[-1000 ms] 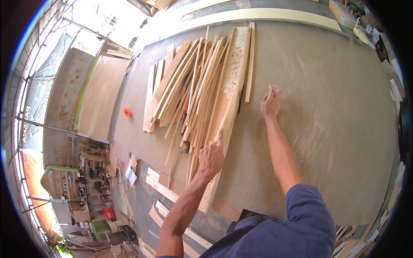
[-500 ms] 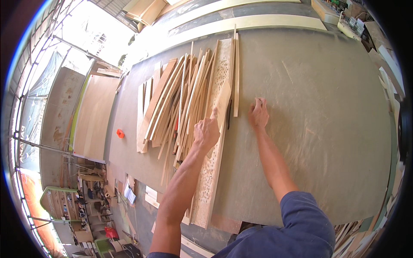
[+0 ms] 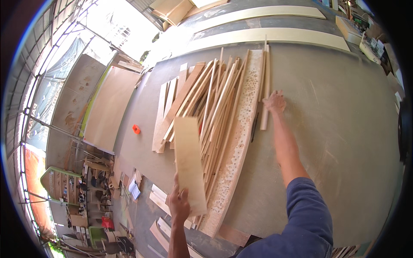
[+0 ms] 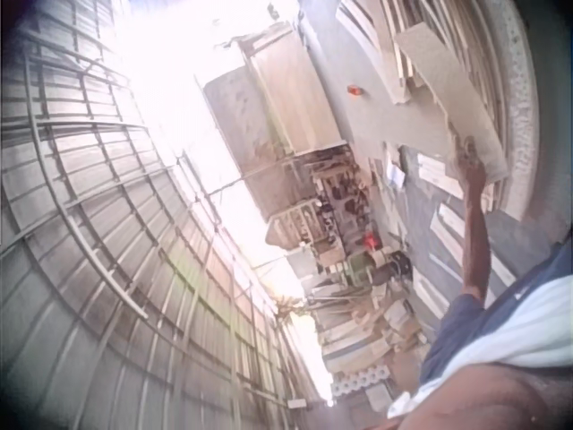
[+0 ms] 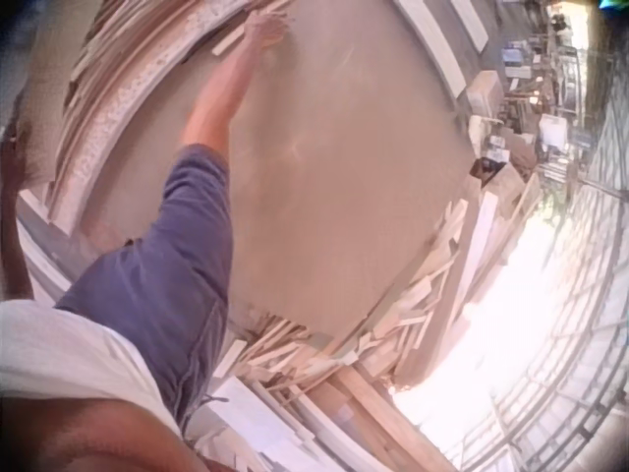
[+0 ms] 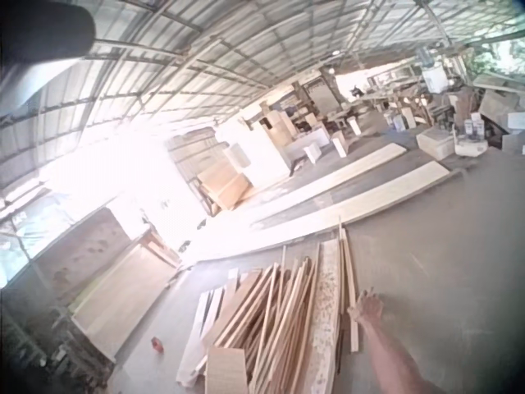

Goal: The person arranges thin wooden strips on a workbench, then uses a hammer to tap a larger wooden plank into place. They measure the plank with a tape measure and continue assembling the wooden frame by hand.

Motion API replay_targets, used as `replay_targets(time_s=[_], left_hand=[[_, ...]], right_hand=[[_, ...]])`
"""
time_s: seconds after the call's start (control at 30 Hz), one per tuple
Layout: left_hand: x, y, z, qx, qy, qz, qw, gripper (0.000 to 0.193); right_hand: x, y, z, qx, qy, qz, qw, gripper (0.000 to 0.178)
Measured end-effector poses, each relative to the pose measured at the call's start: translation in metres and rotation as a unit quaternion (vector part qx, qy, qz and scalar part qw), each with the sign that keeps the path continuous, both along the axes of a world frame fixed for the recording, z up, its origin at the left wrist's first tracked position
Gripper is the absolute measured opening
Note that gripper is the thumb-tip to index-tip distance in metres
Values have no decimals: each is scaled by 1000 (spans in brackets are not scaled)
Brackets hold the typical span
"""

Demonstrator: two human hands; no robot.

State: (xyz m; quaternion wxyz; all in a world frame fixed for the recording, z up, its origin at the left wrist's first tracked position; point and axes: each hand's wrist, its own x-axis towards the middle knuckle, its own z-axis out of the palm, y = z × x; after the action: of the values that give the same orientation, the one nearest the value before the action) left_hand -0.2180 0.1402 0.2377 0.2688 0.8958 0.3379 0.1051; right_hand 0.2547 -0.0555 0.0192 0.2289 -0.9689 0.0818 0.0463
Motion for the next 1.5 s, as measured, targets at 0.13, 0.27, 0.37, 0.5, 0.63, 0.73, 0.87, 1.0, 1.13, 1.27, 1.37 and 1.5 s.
replay_targets(time_s=[0.13,0.27,0.37,0.5,0.63,0.73,0.87,1.0,1.13,1.27,1.37,1.5], left_hand=[[-87,24,-7,-23,-50,81,995,63],[-136,32,-27,-44,-169,130,976,64],[-165,44,-34,-46,-188,142,971,65],[-221,53,-33,-41,-170,166,970,61],[-254,40,-30,-57,-65,279,957,60],[-292,42,-51,-8,-58,279,959,57],[-312,51,-69,-23,-14,344,939,54],[-317,51,-68,30,-32,394,918,50],[-310,66,-78,55,-163,293,940,56],[-270,67,-73,-1,-205,261,943,51],[-288,64,-66,1,-218,257,941,50],[-311,62,-75,4,-217,252,943,49]], right_hand=[[14,-17,-13,-33,-32,-114,992,45],[13,-10,-26,-76,-209,-61,973,39],[36,18,-20,22,-78,52,995,41],[52,23,-7,71,-31,27,997,49],[50,20,14,-20,-9,37,999,48],[54,28,9,-62,-7,15,998,42],[89,1,-31,-55,-65,-35,996,32],[86,6,-30,64,-110,-29,991,27],[75,42,5,279,-218,-3,935,33],[9,109,38,441,-296,137,836,35],[-56,112,79,336,-151,210,906,47],[-5,-1,-33,-56,-358,20,932,49]])
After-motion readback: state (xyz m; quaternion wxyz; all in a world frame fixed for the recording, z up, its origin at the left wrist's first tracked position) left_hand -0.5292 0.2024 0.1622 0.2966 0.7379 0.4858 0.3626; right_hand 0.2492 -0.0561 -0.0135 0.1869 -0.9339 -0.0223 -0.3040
